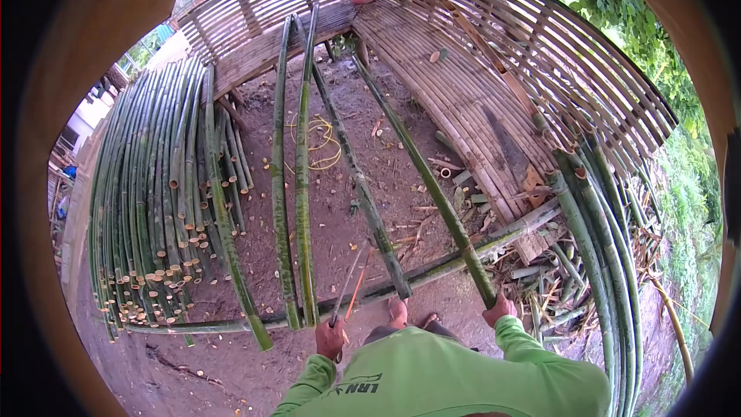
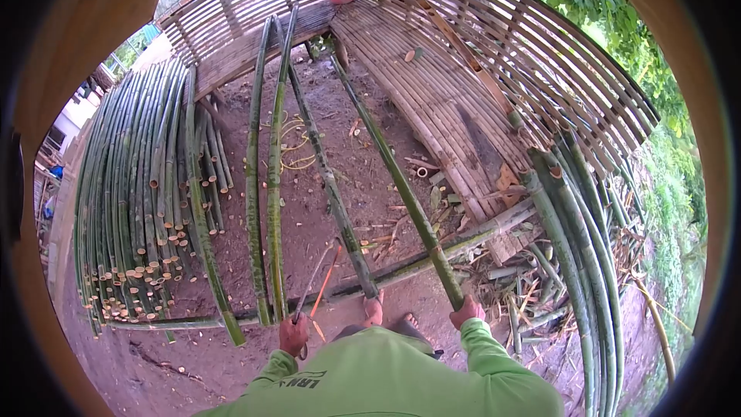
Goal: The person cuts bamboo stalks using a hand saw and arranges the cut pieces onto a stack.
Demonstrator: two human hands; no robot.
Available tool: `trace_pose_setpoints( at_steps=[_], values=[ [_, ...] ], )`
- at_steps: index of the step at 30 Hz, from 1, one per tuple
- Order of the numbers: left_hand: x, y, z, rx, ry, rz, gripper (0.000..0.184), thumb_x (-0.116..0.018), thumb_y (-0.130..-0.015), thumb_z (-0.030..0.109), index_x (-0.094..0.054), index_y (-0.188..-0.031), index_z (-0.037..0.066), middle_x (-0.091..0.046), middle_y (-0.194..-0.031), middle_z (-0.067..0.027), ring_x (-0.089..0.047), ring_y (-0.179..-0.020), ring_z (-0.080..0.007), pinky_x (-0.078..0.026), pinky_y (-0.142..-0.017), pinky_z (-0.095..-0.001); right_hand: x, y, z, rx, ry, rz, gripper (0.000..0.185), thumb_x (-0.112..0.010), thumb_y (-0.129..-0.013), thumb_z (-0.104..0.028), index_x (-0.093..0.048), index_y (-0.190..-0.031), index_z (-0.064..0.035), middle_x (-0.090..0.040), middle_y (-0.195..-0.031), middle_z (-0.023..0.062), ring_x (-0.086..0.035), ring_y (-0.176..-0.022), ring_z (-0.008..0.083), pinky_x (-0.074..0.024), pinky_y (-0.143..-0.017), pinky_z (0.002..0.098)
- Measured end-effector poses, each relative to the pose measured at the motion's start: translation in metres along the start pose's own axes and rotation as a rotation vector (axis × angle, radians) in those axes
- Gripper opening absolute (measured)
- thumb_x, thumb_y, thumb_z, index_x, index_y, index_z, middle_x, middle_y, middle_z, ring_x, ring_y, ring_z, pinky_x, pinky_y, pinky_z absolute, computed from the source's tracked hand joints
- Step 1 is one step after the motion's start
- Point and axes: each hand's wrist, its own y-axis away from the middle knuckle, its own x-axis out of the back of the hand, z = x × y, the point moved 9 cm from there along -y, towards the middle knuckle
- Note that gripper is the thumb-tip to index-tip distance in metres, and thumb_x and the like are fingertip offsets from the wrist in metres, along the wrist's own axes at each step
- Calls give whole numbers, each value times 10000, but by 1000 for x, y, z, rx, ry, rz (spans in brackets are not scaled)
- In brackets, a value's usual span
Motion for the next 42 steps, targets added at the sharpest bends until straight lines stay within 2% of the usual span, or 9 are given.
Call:
trace_pose_setpoints(
  at_steps=[5,17,21,30,34,37,39,40,42],
  values=[
    [-9,6,-49,175,54,94,390,-574,-889,336,-632,-722,-12,-561,-540,-101,-545,-500,-181,-396,-484,-373,-32,-9,24,-6,36,47,520,-676,-670,-258,-472,-1114,-80,-656,-951,229,-629,-936,410,-499,-844,473],
    [-13,4,-1,189,20,-15,424,-566,-891,386,-655,-763,-9,-554,-543,-122,-549,-513,-196,-408,-505,-376,-30,-25,26,11,15,29,483,-700,-660,-263,-513,-1063,-73,-659,-945,215,-633,-927,395,-501,-835,465],
    [-22,-20,1,4,-112,-51,435,-538,-912,399,-673,-815,-3,-587,-585,-140,-573,-554,-212,-426,-538,-378,-45,-44,34,46,0,17,479,-699,-660,-268,-520,-1058,-70,-660,-959,212,-634,-937,383,-501,-846,454],
    [4,-1,25,20,-62,-17,345,-564,-915,323,-666,-864,-2,-561,-587,-98,-496,-542,-156,-397,-517,-358,-24,-81,-145,216,-105,-18,587,-703,-641,-218,-480,-1152,-37,-634,-1041,239,-598,-1020,414,-476,-912,452],
    [5,-1,18,58,-78,0,338,-563,-914,315,-667,-861,-2,-556,-588,-96,-494,-536,-160,-397,-517,-356,48,-77,-217,604,-150,431,829,-785,-610,-307,-386,-1294,-63,-455,-1270,194,-439,-1197,356,-401,-988,451],
    [13,-6,24,23,-35,34,337,-565,-914,315,-669,-867,-2,-541,-573,-103,-490,-524,-170,-395,-515,-354,19,-63,-151,527,-74,322,1121,-848,-548,-365,-218,-1443,-124,-384,-1326,186,-343,-1268,357,-334,-1062,449],
    [17,-6,32,14,-26,59,346,-567,-914,317,-657,-815,-2,-517,-553,-122,-499,-517,-174,-394,-509,-356,-35,-43,-79,190,31,-89,1233,-859,-533,-430,-114,-1453,-84,-384,-1388,242,-437,-1245,406,-409,-1006,465],
    [18,-10,31,5,-54,72,348,-567,-914,314,-648,-794,-2,-520,-554,-128,-511,-518,-181,-396,-508,-361,-84,-46,-37,214,39,-155,1055,-833,-560,-386,-258,-1388,-72,-557,-1199,276,-559,-1116,411,-465,-941,459],
    [16,-17,30,-12,-113,90,356,-567,-914,308,-630,-751,-3,-526,-556,-141,-535,-518,-195,-399,-506,-370,-96,-10,-16,61,49,-202,797,-779,-597,-322,-402,-1247,-55,-651,-952,251,-626,-963,412,-496,-879,455]
  ],
)
